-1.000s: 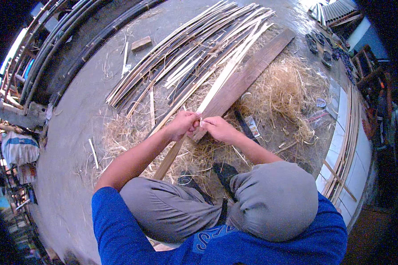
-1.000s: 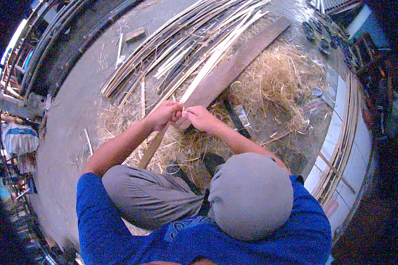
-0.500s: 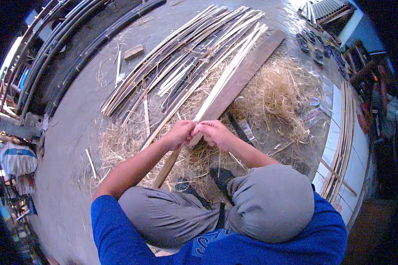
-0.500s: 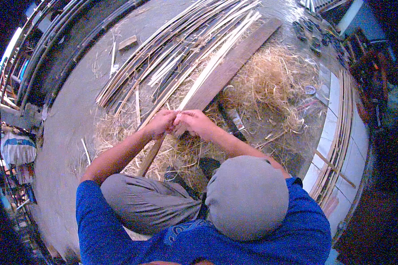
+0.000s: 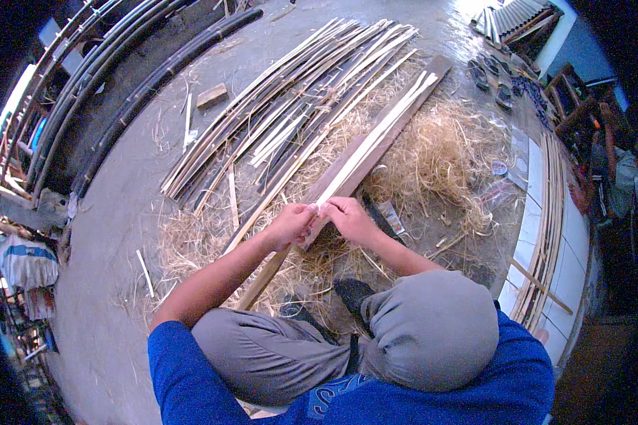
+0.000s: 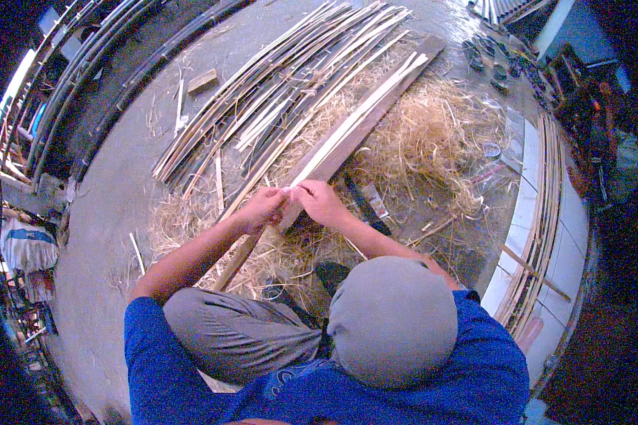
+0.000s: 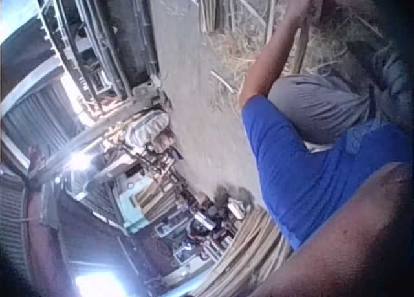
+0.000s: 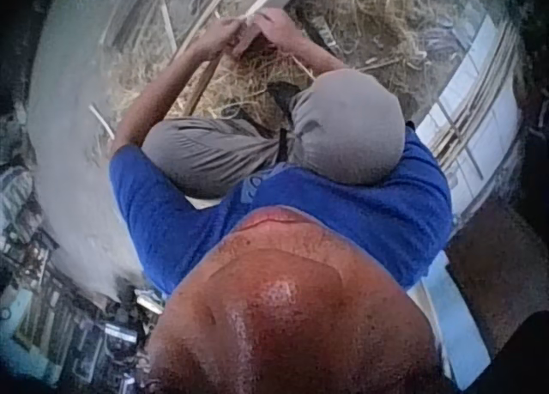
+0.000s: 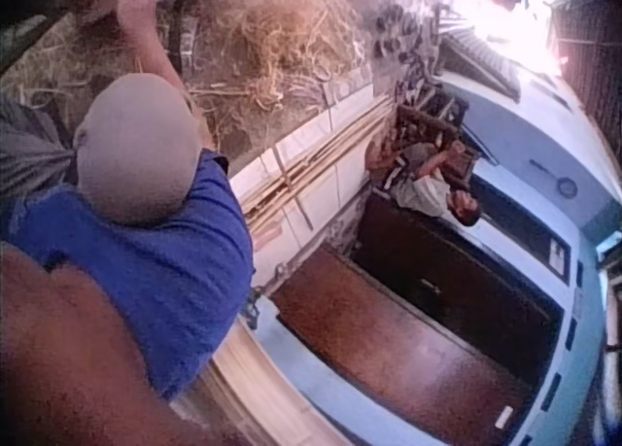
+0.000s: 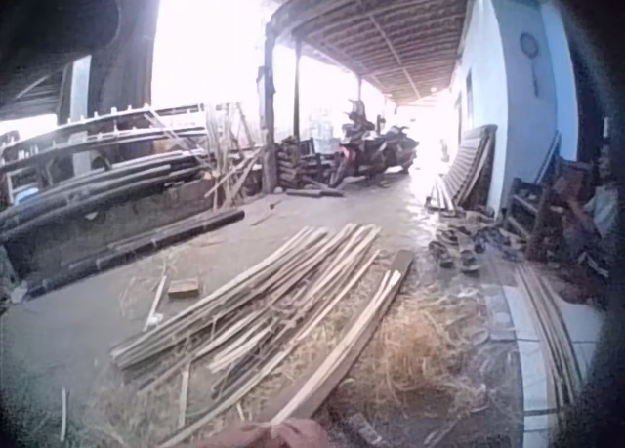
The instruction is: The person sits on the floor and uses a knife to split long bamboo strips into thinner pieces. They repeatedly position the bamboo on a wooden block, split it with the knife, and set the finished strips aside.
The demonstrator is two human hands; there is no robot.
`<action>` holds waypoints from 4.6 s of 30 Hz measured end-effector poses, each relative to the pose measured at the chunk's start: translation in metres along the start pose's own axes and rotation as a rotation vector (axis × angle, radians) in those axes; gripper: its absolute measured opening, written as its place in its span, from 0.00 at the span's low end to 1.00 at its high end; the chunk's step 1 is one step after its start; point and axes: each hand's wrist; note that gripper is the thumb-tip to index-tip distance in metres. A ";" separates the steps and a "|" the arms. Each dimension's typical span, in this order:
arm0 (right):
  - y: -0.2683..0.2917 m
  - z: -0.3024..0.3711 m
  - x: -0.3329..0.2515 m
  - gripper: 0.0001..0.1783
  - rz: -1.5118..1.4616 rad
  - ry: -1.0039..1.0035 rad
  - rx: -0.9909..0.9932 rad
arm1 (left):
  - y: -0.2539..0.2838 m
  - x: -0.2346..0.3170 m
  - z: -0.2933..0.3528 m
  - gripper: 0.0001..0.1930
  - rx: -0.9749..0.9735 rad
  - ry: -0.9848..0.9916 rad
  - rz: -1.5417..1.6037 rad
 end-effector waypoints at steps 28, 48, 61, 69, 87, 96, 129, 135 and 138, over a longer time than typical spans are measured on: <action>-0.004 0.024 0.014 0.13 0.292 0.221 -0.261 | -0.006 -0.008 0.002 0.17 0.038 0.157 0.011; -0.036 0.031 0.068 0.14 -0.300 -0.250 -0.297 | -0.008 -0.005 -0.035 0.17 -0.251 0.017 -0.813; -0.029 0.049 0.050 0.19 -1.169 -0.465 -0.275 | -0.013 0.018 -0.030 0.16 -0.149 0.001 -0.480; -0.043 0.031 0.055 0.14 -0.624 -0.295 0.094 | -0.016 0.017 -0.025 0.14 -0.163 0.041 -0.165; -0.022 0.025 0.029 0.12 -0.432 -0.243 -0.013 | -0.007 0.007 -0.006 0.15 0.045 0.097 0.371; -0.016 0.023 0.008 0.17 -0.093 -0.197 0.050 | -0.021 -0.013 -0.004 0.08 0.268 0.002 0.470; 0.038 0.011 -0.088 0.54 -0.666 0.596 0.236 | -0.036 0.102 0.015 0.19 0.205 -0.544 -0.402; -0.022 0.043 -0.060 0.24 -0.228 0.454 -0.132 | -0.092 0.193 0.003 0.15 0.129 -0.777 -0.282; -0.010 0.024 -0.043 0.14 -0.609 0.365 0.096 | -0.099 0.204 -0.007 0.22 0.033 -0.940 -0.158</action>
Point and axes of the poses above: each hand's wrist, its own z-axis away from the middle knuckle, its own y-axis out of the back of the hand, x = y × z, and after that the axes turned 10 degrees about -y, right-handed
